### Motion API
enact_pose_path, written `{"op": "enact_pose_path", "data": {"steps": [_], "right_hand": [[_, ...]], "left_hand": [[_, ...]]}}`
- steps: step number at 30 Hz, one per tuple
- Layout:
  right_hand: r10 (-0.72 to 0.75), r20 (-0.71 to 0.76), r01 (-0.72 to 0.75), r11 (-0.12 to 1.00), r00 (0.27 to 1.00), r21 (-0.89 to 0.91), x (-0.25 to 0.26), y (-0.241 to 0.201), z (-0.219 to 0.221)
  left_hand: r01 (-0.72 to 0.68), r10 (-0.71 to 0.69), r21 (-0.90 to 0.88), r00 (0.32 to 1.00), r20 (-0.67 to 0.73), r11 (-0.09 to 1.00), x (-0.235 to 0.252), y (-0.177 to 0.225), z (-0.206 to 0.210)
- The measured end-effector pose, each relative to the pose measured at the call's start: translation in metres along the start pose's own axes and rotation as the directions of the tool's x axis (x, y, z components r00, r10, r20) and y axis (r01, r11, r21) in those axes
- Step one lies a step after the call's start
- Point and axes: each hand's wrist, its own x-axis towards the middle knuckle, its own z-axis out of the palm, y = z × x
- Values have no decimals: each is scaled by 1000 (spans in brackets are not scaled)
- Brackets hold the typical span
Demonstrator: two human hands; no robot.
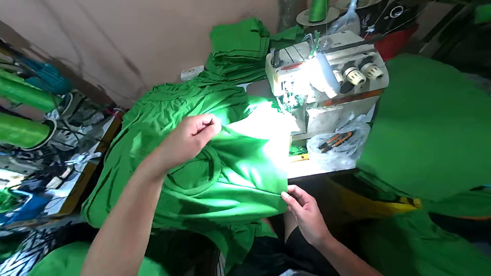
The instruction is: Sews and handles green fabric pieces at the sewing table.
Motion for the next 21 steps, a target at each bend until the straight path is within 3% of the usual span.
{"op": "enact_pose_path", "data": {"steps": [5,8,12,16,21], "right_hand": [[-80,18,81,995,997,-50,-7,-12,-5],[-96,-21,95,995,995,-38,-13,-15,-13],[-149,-60,147,988,987,-38,-27,-25,-21],[-138,-90,128,986,986,-104,-34,-34,-23],[-240,-101,219,959,966,-178,-13,-27,-26]], "left_hand": [[-102,165,306,969,-185,946,-8,50,1],[-225,288,256,926,-245,940,-28,60,21],[-343,356,104,923,-150,934,-66,86,58],[-354,369,188,928,-50,916,-86,97,117],[-302,371,368,919,-134,880,-82,77,178]]}}
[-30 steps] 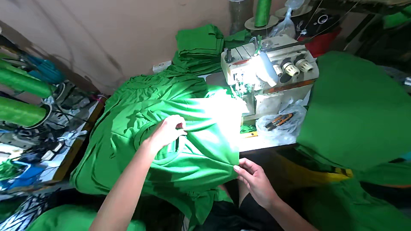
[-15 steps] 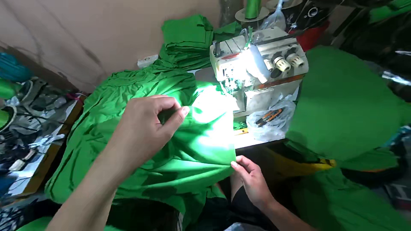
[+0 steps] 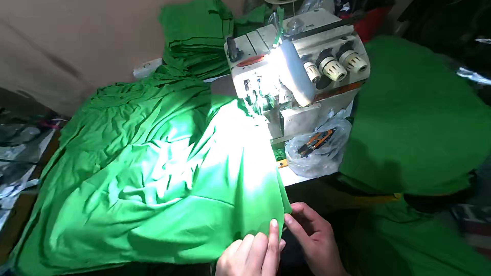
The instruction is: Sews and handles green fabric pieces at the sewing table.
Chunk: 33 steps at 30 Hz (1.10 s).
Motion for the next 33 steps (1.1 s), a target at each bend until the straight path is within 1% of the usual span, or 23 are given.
{"op": "enact_pose_path", "data": {"steps": [5,11,14,16,19,21,24,26,27,28,29,31,32,33], "right_hand": [[-70,-8,71,997,997,16,36,6,8],[-139,-7,139,988,990,60,79,5,20],[-117,-44,119,991,992,56,95,2,27],[-86,-71,91,994,994,64,102,0,31],[-12,-66,22,989,998,147,103,-2,34],[78,-13,-73,969,997,238,99,-2,34],[243,137,-276,896,960,349,94,-6,31],[268,225,-334,878,937,343,94,-8,28],[245,238,-315,892,940,324,94,-8,27],[203,222,-266,913,954,310,94,-8,27],[140,185,-193,931,973,310,93,-7,28],[17,126,-57,944,992,324,91,-5,32],[-24,97,-10,942,995,334,90,-5,34],[-52,72,24,939,996,343,88,-5,36]], "left_hand": [[60,-40,172,992,-117,983,26,-8,20],[114,-58,260,975,-214,959,65,-18,27],[173,-97,310,964,-247,935,86,-20,32],[204,-127,335,963,-239,920,96,-19,34],[233,-172,373,967,-190,898,100,-16,35],[256,-207,360,964,-169,897,94,-13,36],[322,-279,281,943,-182,904,70,-11,38],[393,-355,189,912,-206,900,49,-13,39],[430,-402,116,892,-206,895,39,-15,40],[460,-450,9,872,-195,888,30,-18,40],[474,-492,-135,852,-178,870,23,-22,40],[457,-548,-412,825,-134,789,21,-28,33],[443,-565,-497,816,-120,746,25,-30,26],[424,-567,-537,814,-128,730,31,-30,19]]}}
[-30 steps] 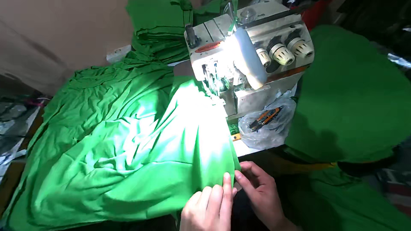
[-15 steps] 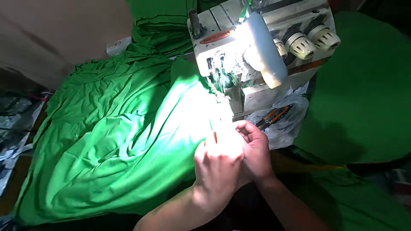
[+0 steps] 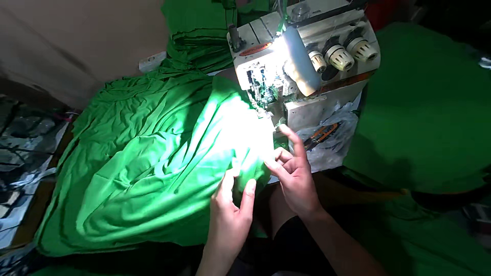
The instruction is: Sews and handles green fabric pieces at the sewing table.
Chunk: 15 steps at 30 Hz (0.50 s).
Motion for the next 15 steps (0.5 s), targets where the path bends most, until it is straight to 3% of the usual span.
{"op": "enact_pose_path", "data": {"steps": [2,3,6,8,11,15], "right_hand": [[18,-37,-18,1000,999,16,-5,0,1],[74,-39,-74,997,996,14,-9,-1,-1],[312,-18,-313,950,950,-18,-28,-3,-9],[367,6,-367,930,930,-34,-43,0,-17],[295,26,-290,950,955,-118,-60,5,-27],[124,-19,-125,964,992,-235,-65,1,-31]], "left_hand": [[-76,77,39,997,-9,996,12,15,-9],[-144,144,145,990,6,979,16,22,-14],[-337,342,497,936,84,800,15,36,-14],[-398,383,609,909,163,685,5,40,-6],[-424,386,660,897,214,620,-11,36,9],[-383,343,640,919,193,666,-19,30,23]]}}
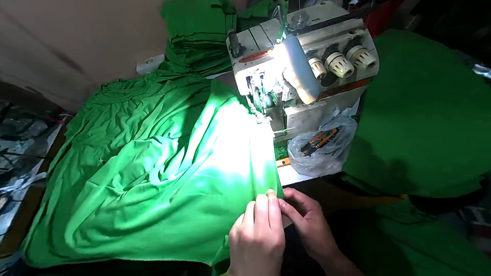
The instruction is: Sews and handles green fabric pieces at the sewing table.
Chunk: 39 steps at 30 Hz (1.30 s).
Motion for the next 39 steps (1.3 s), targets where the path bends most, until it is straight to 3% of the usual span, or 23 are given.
{"op": "enact_pose_path", "data": {"steps": [8,14,21,26,31,35,39], "right_hand": [[-121,-95,113,990,988,-85,36,-10,4],[-180,-79,171,979,980,-107,58,-14,5],[-145,-16,141,978,989,-155,74,-20,0],[-160,-90,138,966,983,-217,76,-23,-5],[-95,-41,92,994,995,-66,64,-29,-12],[-92,-50,89,995,995,-45,58,-31,-12],[-2,-80,1,1000,997,-13,57,-40,-9]], "left_hand": [[93,-96,-69,995,-39,993,32,5,14],[133,-139,-116,989,-48,984,47,9,22],[176,-200,-184,973,-119,967,51,6,35],[118,-159,-216,971,-181,969,45,-2,41],[28,-151,-335,925,-349,942,35,-14,47],[11,-155,-425,939,-306,905,37,-15,50],[3,-115,-374,954,-277,927,39,-12,47]]}}
